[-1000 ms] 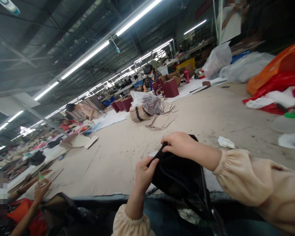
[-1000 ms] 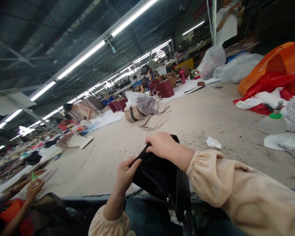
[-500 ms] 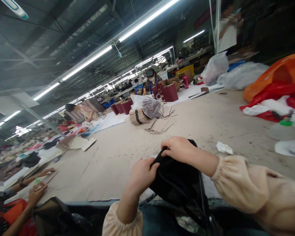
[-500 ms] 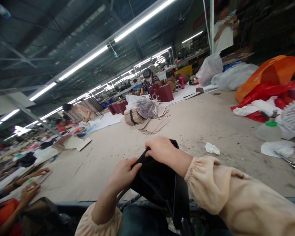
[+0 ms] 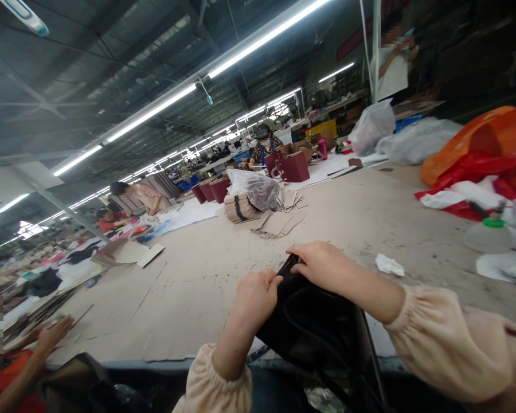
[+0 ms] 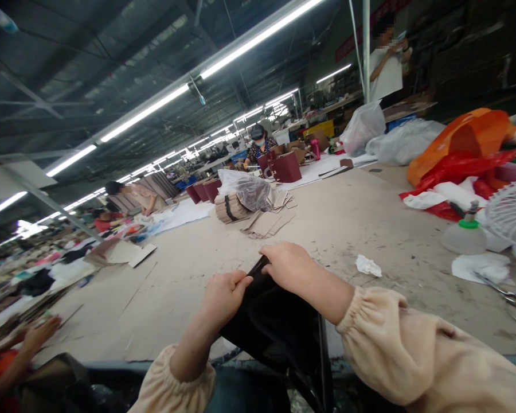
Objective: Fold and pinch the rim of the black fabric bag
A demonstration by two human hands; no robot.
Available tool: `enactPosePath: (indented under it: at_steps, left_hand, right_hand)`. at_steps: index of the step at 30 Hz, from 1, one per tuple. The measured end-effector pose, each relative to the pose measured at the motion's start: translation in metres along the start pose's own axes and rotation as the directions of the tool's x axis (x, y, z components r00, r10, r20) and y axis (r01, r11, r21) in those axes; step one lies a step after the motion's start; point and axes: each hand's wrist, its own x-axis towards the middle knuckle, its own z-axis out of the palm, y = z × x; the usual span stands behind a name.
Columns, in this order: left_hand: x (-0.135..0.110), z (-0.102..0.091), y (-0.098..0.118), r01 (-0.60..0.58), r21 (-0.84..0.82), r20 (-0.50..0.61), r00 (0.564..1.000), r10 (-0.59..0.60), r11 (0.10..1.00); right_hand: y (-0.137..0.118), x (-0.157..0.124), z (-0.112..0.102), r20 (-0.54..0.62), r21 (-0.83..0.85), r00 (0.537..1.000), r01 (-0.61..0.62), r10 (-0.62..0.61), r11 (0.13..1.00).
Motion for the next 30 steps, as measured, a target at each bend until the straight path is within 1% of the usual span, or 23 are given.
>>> enactPosePath:
  at_steps: [7,14,20,23,26,28,30]
  left_hand:
    - [0.000,0.003,-0.001,-0.023,-0.021,-0.029,0.999,0.023,1.000]
    - [-0.001,0.002,0.001,-0.032,-0.015,-0.019,0.999,0.032,0.999]
    - [0.000,0.001,0.003,-0.012,0.002,0.008,1.000,0.012,1.000]
    - [0.000,-0.003,0.004,-0.008,-0.012,0.035,0.999,0.008,1.000]
    - [0.003,-0.012,0.005,-0.046,-0.059,0.083,0.995,0.051,0.997]
    - [0.008,-0.017,0.005,-0.106,-0.138,0.106,0.987,0.121,0.985]
    - [0.015,-0.019,0.006,-0.155,-0.222,0.099,0.979,0.180,0.963]
  right_hand:
    - [0.003,0.002,0.001,-0.018,0.000,1.000,-0.015,0.015,1.000]
    - [0.004,0.004,0.001,-0.018,0.002,0.999,-0.048,0.048,0.999]
    - [0.004,0.004,0.001,-0.009,-0.002,0.999,-0.054,0.054,0.999]
    - [0.003,0.005,-0.001,-0.001,-0.010,0.998,-0.057,0.057,0.998]
    - [0.001,0.005,-0.004,0.009,-0.021,0.998,-0.060,0.061,0.998]
    - [0.001,0.006,-0.004,0.014,-0.030,0.998,-0.061,0.061,0.998]
    - [0.001,0.007,-0.004,0.017,-0.040,0.998,-0.057,0.058,0.998]
